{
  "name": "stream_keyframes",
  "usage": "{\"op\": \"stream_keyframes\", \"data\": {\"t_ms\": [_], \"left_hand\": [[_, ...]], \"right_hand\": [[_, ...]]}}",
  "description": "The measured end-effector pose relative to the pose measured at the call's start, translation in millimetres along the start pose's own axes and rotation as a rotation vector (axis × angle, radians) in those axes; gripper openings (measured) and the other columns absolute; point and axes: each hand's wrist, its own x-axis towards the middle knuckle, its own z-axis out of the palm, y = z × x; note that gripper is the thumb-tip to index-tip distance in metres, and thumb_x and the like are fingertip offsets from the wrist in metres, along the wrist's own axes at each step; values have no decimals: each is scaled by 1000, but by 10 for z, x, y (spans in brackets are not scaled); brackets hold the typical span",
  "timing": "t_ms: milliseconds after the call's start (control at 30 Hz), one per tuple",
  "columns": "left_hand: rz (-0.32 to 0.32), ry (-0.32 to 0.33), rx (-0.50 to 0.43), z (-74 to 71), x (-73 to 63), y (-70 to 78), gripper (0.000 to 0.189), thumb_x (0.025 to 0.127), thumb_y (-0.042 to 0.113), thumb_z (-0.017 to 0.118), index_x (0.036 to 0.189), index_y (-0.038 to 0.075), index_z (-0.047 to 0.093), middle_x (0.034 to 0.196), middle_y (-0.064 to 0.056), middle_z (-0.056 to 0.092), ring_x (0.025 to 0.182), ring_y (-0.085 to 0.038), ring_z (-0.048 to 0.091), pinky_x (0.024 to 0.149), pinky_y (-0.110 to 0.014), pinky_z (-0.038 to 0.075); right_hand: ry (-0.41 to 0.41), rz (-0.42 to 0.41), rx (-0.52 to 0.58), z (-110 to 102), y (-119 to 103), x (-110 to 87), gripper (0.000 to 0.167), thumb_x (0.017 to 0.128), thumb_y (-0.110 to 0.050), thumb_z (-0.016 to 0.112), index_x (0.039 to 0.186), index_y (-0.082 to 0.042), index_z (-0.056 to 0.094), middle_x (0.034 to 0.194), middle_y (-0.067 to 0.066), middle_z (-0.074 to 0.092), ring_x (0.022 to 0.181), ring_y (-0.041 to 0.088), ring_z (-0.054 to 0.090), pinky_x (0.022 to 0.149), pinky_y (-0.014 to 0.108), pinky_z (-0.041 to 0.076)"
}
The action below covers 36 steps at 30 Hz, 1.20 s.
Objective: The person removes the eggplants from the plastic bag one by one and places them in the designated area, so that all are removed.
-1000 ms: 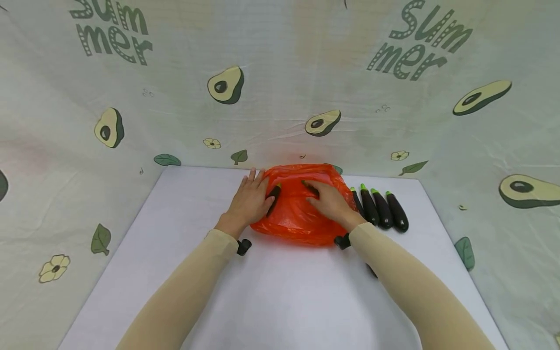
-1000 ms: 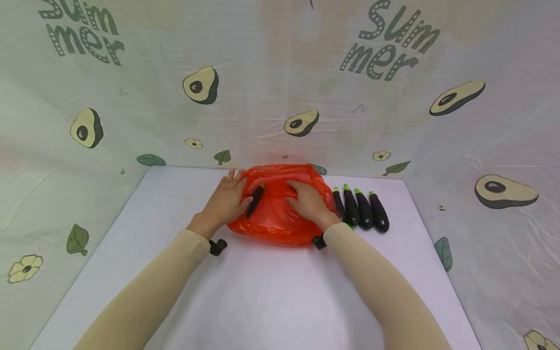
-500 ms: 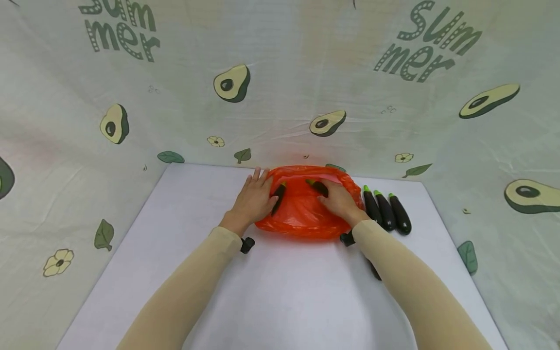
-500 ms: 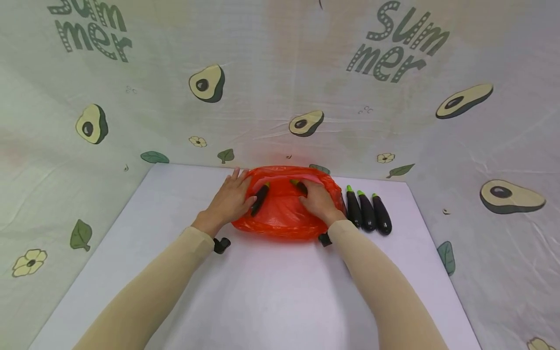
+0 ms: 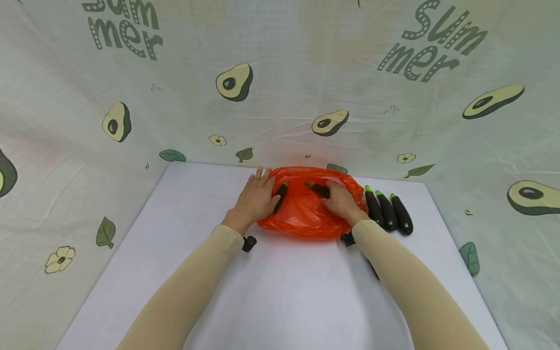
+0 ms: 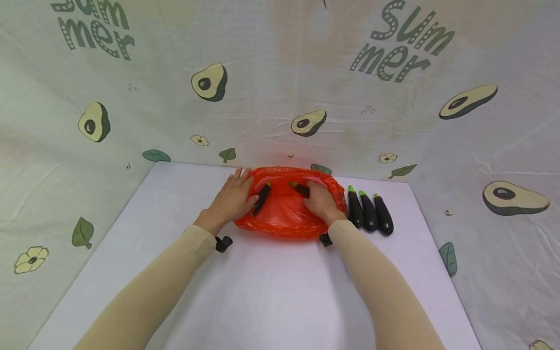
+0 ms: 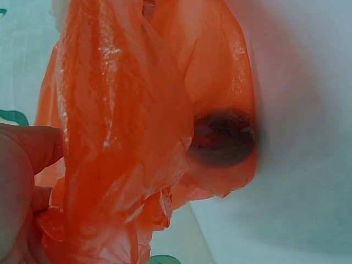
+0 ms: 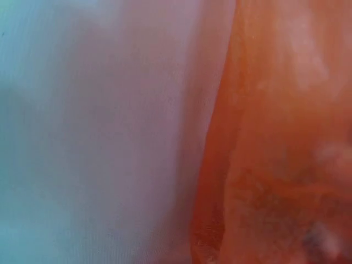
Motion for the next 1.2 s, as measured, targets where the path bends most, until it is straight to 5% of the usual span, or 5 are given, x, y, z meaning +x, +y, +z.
{"op": "stream_keyframes", "data": {"t_ms": [433, 867, 1200], "left_hand": [[10, -7, -20, 14, 7, 10, 72, 108, 39, 57, 166, 5, 30, 176, -15, 21, 165, -36, 8, 133, -53, 14], [-12, -27, -51, 7, -35, 35, 75, 108, 40, 57, 167, 6, 26, 177, -13, 17, 166, -34, 2, 134, -50, 8], [-32, -20, -68, -2, -51, 24, 75, 108, 38, 59, 167, 6, 27, 177, -13, 18, 166, -33, 1, 134, -51, 8]], "right_hand": [[-26, -16, -2, 77, 9, -58, 64, 97, -8, 73, 155, -8, 45, 149, 14, 56, 128, 37, 55, 122, 64, 36], [-108, -34, 163, 80, -106, -166, 68, 95, -7, 69, 158, -7, 42, 143, 22, 58, 120, 38, 55, 114, 58, 47], [-109, 4, 273, 40, -228, -294, 58, 100, -24, 74, 152, -14, 51, 149, 14, 56, 134, 38, 54, 114, 57, 49]]}}
